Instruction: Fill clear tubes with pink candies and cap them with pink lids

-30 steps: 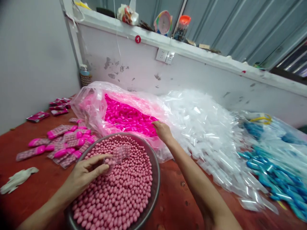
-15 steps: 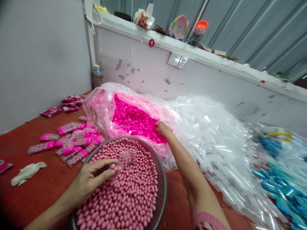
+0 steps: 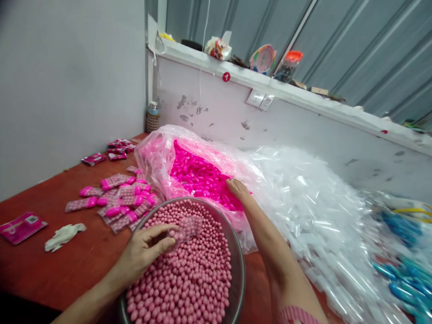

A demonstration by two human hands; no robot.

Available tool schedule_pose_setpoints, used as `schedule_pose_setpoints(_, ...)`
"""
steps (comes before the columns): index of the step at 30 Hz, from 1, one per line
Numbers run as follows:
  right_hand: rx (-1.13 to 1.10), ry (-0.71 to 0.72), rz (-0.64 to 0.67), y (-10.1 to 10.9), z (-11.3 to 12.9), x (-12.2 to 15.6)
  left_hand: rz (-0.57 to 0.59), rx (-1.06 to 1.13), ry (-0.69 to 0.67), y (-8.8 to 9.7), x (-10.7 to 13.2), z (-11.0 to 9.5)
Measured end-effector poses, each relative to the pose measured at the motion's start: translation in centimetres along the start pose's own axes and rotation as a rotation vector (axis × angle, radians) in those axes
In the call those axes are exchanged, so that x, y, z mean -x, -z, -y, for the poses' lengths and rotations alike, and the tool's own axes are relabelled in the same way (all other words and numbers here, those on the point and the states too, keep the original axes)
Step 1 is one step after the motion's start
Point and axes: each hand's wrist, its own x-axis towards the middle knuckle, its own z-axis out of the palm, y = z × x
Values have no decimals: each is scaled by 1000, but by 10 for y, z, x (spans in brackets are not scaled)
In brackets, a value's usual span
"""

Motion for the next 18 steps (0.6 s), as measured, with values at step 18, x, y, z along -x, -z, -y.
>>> schedule_pose_setpoints(18,-958,167,-57,22,163,128,-98,-5,-173,-5,2,5)
